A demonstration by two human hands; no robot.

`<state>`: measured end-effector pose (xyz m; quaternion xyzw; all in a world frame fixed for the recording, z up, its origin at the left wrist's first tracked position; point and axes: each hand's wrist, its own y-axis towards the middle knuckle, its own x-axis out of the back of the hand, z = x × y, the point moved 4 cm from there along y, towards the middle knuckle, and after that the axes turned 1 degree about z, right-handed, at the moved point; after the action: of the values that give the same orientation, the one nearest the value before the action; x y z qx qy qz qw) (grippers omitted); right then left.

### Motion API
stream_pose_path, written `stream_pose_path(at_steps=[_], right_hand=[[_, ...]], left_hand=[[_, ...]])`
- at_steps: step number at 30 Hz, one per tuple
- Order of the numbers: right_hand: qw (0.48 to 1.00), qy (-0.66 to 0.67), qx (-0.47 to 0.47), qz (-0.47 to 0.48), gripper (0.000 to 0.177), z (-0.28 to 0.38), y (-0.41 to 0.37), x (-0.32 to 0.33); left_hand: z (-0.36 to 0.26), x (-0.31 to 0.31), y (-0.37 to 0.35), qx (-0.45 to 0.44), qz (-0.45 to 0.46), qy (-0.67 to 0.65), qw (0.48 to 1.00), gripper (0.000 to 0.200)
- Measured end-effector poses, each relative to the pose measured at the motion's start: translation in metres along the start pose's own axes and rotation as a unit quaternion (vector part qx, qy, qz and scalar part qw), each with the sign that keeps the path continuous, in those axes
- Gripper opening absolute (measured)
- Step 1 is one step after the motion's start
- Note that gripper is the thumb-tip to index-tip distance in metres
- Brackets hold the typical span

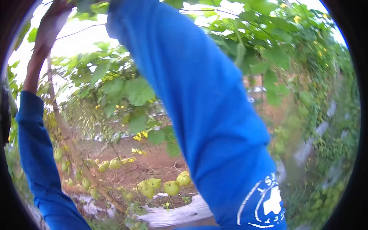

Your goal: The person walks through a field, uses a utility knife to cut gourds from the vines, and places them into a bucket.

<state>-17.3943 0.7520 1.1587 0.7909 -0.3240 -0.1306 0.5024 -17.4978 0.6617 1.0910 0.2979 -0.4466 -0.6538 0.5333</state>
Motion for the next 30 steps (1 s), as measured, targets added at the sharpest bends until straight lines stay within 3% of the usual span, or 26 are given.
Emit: stream_pose_path(at_steps=[2, 7, 22, 28, 30], right_hand=[[1.000, -0.012, 0.000, -0.005, 0.061, -0.003, 0.000, -0.008], [0.999, -0.035, -0.010, -0.005, 0.062, -0.008, 0.007, -0.035], [0.996, -0.083, -0.015, 0.006, 0.057, -0.022, -0.063, -0.037], [0.986, 0.076, -0.097, 0.108, 0.064, -0.004, -0.159, -0.067], [0.974, 0.149, -0.125, 0.116, 0.054, 0.029, -0.213, -0.064]], left_hand=[[0.020, 0.009, 0.025, -0.115, -0.020, 0.097, 0.988, 0.058], [0.035, 0.016, 0.043, -0.014, 0.033, 0.054, 0.998, 0.063], [0.067, 0.013, 0.041, 0.096, 0.111, -0.019, 0.989, 0.080], [0.075, 0.012, 0.025, 0.130, 0.120, -0.042, 0.983, 0.085], [0.070, -0.001, 0.021, 0.120, 0.117, -0.047, 0.985, 0.081]])
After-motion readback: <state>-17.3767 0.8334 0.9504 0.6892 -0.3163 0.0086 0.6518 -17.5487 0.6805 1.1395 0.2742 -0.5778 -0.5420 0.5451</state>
